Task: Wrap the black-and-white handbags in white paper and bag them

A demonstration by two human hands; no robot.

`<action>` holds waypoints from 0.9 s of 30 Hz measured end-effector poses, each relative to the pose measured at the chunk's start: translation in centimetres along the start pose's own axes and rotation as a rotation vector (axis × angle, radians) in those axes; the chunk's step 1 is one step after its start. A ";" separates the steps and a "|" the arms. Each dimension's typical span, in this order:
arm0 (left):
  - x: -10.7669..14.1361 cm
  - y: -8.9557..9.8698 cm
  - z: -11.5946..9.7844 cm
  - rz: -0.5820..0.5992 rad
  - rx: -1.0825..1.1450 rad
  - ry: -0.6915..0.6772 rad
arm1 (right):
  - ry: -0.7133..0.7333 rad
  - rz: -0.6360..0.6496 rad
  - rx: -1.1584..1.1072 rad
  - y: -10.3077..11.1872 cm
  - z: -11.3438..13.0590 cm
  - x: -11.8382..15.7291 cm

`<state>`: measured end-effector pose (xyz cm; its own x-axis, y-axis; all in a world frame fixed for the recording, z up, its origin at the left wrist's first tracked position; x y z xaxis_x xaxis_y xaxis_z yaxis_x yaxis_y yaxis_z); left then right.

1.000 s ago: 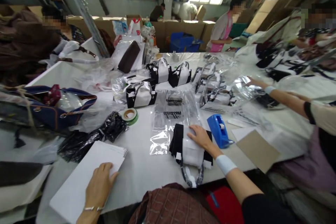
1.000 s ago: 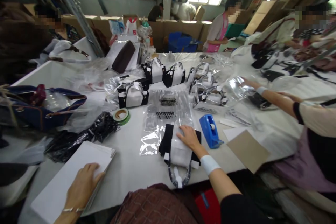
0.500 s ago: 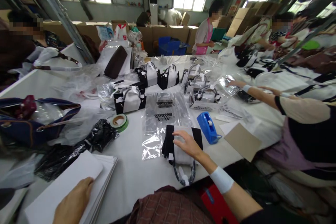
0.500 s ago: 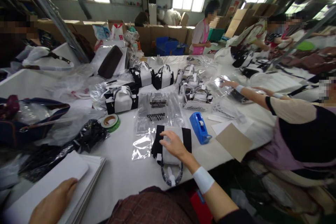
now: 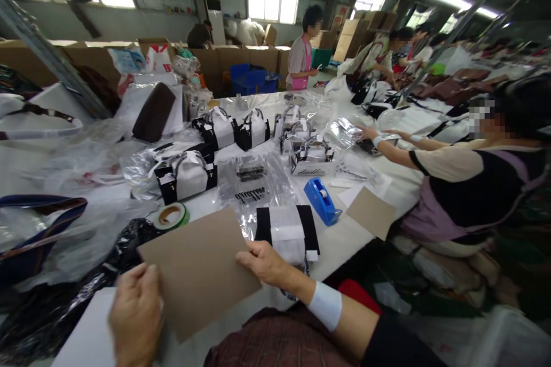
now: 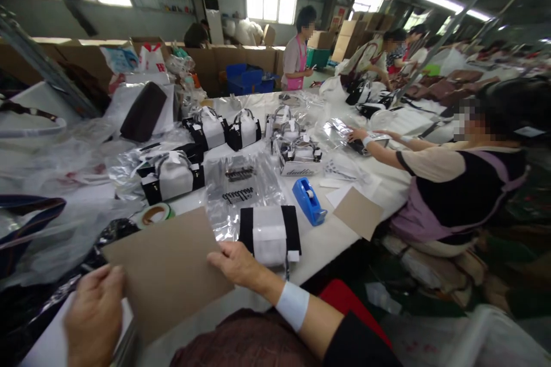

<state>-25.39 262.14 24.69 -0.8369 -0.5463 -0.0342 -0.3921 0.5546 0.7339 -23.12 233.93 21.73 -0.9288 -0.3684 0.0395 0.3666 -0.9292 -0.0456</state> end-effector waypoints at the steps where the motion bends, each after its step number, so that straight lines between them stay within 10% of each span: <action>1: 0.2 -1.7 -1.3 0.036 0.091 0.027 | -0.020 -0.089 0.063 1.3 -0.2 0.5; 10: 9.5 -15.5 -11.4 0.854 0.430 -0.285 | -0.128 -0.737 0.504 17.8 -1.0 7.4; 15: 9.9 -20.5 -11.5 0.922 0.486 -0.152 | -0.169 -0.954 0.622 24.0 2.0 10.9; 27: 8.3 -27.6 -12.3 1.066 0.999 0.363 | -0.248 -0.505 -0.286 18.5 -1.5 8.7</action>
<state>-16.87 234.58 12.51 -0.8107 0.3388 0.4775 0.1050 0.8865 -0.4507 -24.47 213.57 19.70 -0.9311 0.0866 0.3542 -0.1745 -0.9588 -0.2243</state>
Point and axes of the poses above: each hand's wrist, its own x-axis away from the middle knuckle, its own y-axis out of the back of the hand, z = x × y, the point moved 8 cm from there along -x, towards the middle knuckle, and after that the axes turned 4 degrees about y, right-handed, at the moved point
